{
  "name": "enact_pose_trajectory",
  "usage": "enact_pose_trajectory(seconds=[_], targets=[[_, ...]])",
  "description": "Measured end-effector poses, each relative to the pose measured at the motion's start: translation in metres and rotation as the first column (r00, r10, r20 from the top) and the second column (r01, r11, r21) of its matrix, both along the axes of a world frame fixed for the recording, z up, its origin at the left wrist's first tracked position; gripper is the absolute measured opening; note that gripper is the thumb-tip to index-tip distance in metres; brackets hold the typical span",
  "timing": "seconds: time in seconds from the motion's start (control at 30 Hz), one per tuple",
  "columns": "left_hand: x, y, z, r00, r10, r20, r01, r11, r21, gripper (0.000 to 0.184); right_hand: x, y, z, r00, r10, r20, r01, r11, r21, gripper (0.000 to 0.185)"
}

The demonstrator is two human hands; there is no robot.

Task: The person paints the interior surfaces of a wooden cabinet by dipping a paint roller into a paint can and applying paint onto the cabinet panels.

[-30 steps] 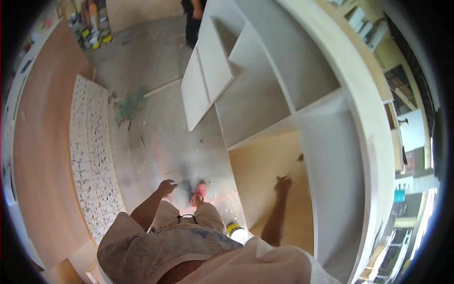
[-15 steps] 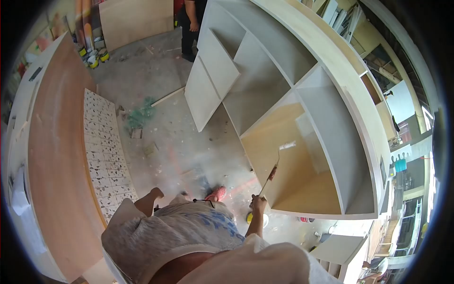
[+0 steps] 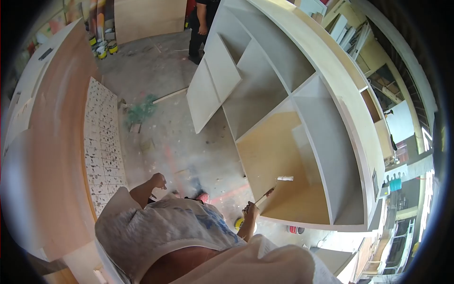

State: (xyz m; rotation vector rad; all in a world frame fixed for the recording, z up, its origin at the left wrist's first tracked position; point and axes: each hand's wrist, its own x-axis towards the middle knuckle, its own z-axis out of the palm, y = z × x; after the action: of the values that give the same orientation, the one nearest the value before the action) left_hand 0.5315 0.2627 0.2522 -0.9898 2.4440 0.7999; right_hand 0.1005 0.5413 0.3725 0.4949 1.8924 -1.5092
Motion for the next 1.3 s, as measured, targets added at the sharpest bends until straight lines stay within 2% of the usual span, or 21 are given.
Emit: enact_pose_trajectory(seconds=[0.03,0.07,0.13,0.17,0.23,0.33,0.4,0.47,0.63,0.7,0.77,0.87,0.93,0.97,1.0,1.03,1.07,1.13,1.2,1.27,1.3], targets=[[-0.012,-0.002,0.015,0.986,0.088,0.139,-0.113,0.977,0.181,0.034,-0.003,-0.01,0.004,0.999,0.002,0.038,-0.002,1.0,0.013,0.028],[-0.017,-0.001,0.021,0.985,0.098,0.144,-0.123,0.976,0.182,0.034,-0.012,-0.011,0.004,0.999,0.011,0.043,-0.012,1.0,0.015,0.028],[-0.023,0.003,0.036,0.944,0.275,0.182,-0.31,0.928,0.209,0.036,-0.026,-0.017,0.001,0.99,0.05,0.134,-0.038,0.996,-0.086,0.028],[-0.02,0.006,0.028,0.94,0.283,0.191,-0.321,0.925,0.206,0.036,-0.035,-0.019,-0.004,0.988,0.059,0.144,-0.047,0.995,-0.087,0.028],[-0.018,0.008,0.014,0.939,0.323,0.116,-0.322,0.946,-0.024,0.044,-0.053,-0.025,-0.011,0.974,0.012,0.225,0.016,0.992,-0.125,0.027],[-0.031,0.009,0.029,0.912,0.318,0.26,-0.342,0.938,0.051,0.054,-0.08,-0.029,-0.035,0.979,0.059,0.197,-0.039,0.994,-0.105,0.024],[-0.051,0.008,0.038,0.936,0.193,0.294,-0.202,0.979,0.001,0.057,-0.101,-0.026,-0.055,0.961,0.098,0.259,-0.055,0.984,-0.169,0.024],[-0.064,0.007,0.033,0.916,0.297,0.268,-0.305,0.952,-0.012,0.057,-0.11,-0.028,-0.049,0.955,0.059,0.29,-0.015,0.988,-0.153,0.021],[-0.121,-0.013,0.027,0.947,0.266,0.182,-0.272,0.962,0.011,0.057,-0.113,-0.022,-0.038,0.961,0.126,0.245,-0.087,0.983,-0.163,0.014],[-0.146,-0.027,0.028,0.944,0.282,0.171,-0.291,0.956,0.032,0.056,-0.106,-0.013,-0.034,0.943,0.133,0.304,-0.12,0.991,-0.063,0.012],[-0.166,-0.044,0.018,0.999,-0.024,0.044,0.027,0.997,-0.067,0.037,-0.095,-0.005,-0.034,0.943,0.128,0.307,-0.126,0.992,-0.024,0.013],[-0.192,-0.069,0.017,0.996,-0.079,-0.034,0.076,0.995,-0.07,0.036,-0.079,-0.001,-0.036,0.961,0.089,0.26,-0.104,0.994,0.046,0.016],[-0.213,-0.081,0.051,0.998,0.051,-0.048,-0.046,0.993,0.105,0.04,-0.068,-0.002,-0.042,0.973,0.189,0.136,-0.201,0.976,0.085,0.022],[-0.21,-0.097,0.002,0.997,-0.034,-0.068,0.039,0.996,0.074,0.044,-0.063,0.0,-0.043,0.975,0.179,0.131,-0.189,0.979,0.07,0.02],[-0.204,-0.129,-0.054,0.907,-0.363,-0.213,0.361,0.931,-0.051,0.054,-0.058,-0.008,-0.043,0.982,0.147,0.119,-0.154,0.987,0.047,0.019],[-0.222,-0.132,-0.01,0.983,-0.095,-0.159,0.109,0.991,0.084,0.061,-0.052,-0.017,-0.024,0.984,0.178,0.016,-0.179,0.977,0.118,0.017],[-0.245,-0.136,0.027,0.997,0.058,-0.048,-0.041,0.953,0.3,0.056,-0.047,-0.016,-0.033,0.969,0.194,-0.151,-0.18,0.978,0.101,0.019],[-0.278,-0.16,0.05,0.914,0.39,-0.111,-0.214,0.696,0.685,0.049,-0.044,-0.03,-0.028,0.991,0.132,0.016,-0.131,0.956,0.261,0.019],[-0.315,-0.195,0.09,0.901,0.358,-0.244,-0.107,0.73,0.675,0.049,-0.031,-0.039,-0.012,0.998,0.065,0.021,-0.068,0.959,0.274,0.021],[-0.351,-0.217,0.175,0.793,0.376,-0.479,-0.016,0.799,0.602,0.047,-0.01,-0.048,-0.007,0.999,-0.024,0.045,0.01,0.962,0.272,0.02],[-0.38,-0.255,0.187,0.792,0.254,-0.555,0.029,0.892,0.451,0.042,0.003,-0.054,-0.002,0.998,-0.037,0.042,0.023,0.957,0.29,0.02]])
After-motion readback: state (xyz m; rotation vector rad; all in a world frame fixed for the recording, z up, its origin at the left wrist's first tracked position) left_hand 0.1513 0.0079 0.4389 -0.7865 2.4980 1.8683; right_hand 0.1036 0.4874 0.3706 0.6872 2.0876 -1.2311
